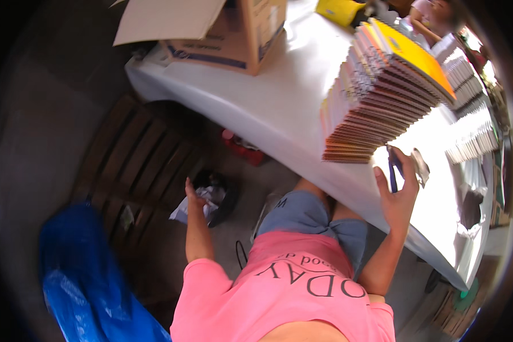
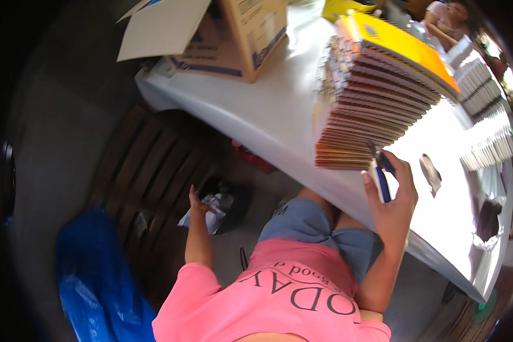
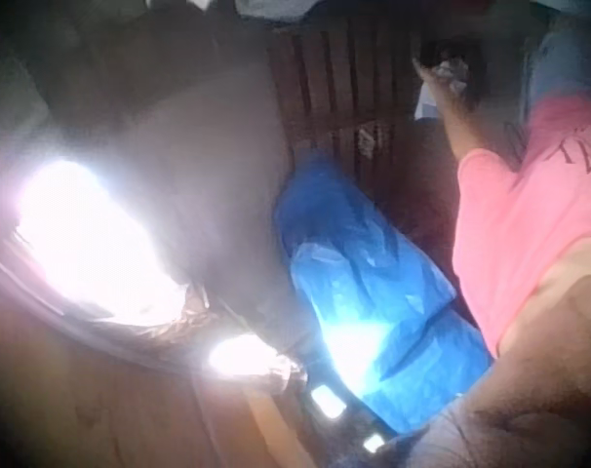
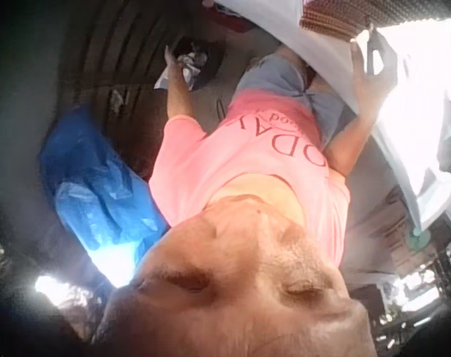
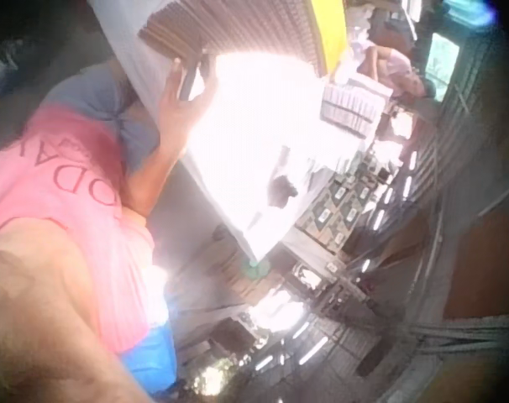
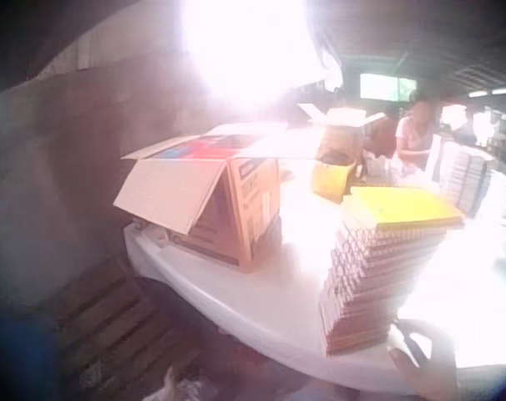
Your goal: The person trims the excess wire from the spiral binding of a stack of notebooks using pliers, handling the stack by hand to align the wires.
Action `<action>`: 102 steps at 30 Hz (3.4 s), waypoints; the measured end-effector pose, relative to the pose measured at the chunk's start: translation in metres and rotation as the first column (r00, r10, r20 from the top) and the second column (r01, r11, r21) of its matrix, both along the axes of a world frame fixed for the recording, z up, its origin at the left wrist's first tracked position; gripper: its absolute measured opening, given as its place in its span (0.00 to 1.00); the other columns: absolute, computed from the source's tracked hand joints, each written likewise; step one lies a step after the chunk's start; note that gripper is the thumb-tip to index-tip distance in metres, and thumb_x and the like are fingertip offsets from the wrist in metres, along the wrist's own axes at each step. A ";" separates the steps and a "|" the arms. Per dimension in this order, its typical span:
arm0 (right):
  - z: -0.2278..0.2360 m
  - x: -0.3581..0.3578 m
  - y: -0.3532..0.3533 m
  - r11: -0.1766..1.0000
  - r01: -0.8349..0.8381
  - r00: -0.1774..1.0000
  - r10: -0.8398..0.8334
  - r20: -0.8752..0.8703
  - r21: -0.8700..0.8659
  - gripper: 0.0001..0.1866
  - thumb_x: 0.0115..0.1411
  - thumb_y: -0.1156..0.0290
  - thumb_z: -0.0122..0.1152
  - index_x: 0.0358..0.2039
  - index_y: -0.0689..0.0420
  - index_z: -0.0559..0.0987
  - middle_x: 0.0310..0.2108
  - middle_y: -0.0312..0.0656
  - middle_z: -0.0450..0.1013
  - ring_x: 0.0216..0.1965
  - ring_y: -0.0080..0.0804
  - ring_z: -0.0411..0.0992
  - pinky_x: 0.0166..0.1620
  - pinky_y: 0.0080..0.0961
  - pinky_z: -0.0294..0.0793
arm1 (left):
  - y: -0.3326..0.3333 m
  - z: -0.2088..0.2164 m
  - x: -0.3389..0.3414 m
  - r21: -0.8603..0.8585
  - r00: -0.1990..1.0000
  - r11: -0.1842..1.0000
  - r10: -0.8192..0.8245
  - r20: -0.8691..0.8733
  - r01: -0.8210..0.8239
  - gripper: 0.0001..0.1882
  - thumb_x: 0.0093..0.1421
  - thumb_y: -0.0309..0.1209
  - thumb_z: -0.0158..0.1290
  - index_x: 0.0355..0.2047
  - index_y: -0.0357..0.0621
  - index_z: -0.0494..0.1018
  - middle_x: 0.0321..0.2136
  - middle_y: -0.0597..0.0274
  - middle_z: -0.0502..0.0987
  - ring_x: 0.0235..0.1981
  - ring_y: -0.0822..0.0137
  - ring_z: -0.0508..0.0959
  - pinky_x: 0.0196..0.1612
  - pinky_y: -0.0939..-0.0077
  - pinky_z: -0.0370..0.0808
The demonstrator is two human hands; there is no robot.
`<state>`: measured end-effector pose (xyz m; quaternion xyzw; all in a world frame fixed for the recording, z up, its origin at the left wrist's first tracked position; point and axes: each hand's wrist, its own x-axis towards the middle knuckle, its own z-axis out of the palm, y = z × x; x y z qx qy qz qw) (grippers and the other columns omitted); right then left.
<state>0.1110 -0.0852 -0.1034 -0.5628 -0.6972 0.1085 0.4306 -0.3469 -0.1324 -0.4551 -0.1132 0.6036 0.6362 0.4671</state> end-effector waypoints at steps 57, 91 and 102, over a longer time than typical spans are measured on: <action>0.045 -0.048 0.015 0.944 0.214 0.886 -0.296 0.358 0.250 0.24 0.48 0.62 0.66 0.46 0.51 0.74 0.37 0.38 0.70 0.39 0.38 0.69 0.45 0.37 0.62 | 0.128 0.352 0.271 0.739 0.762 0.188 -0.196 -0.617 0.646 0.12 0.60 0.24 0.55 0.42 0.30 0.74 0.33 0.62 0.78 0.35 0.76 0.75 0.40 0.84 0.72; 0.051 -0.044 0.013 0.951 0.213 0.913 -0.276 0.301 0.224 0.23 0.49 0.60 0.66 0.45 0.52 0.74 0.38 0.40 0.71 0.42 0.41 0.69 0.46 0.40 0.64 | 0.123 0.367 0.259 0.641 0.650 0.131 -0.266 -0.712 0.756 0.19 0.61 0.29 0.54 0.50 0.32 0.69 0.30 0.62 0.76 0.30 0.77 0.72 0.34 0.83 0.69; 0.054 -0.054 0.019 0.969 0.180 0.947 -0.217 0.237 0.168 0.21 0.50 0.61 0.65 0.44 0.53 0.74 0.36 0.44 0.73 0.37 0.45 0.73 0.40 0.42 0.71 | 0.126 0.364 0.261 0.623 0.630 0.108 -0.224 -0.744 0.775 0.13 0.61 0.23 0.53 0.46 0.31 0.71 0.31 0.65 0.75 0.33 0.79 0.73 0.38 0.85 0.70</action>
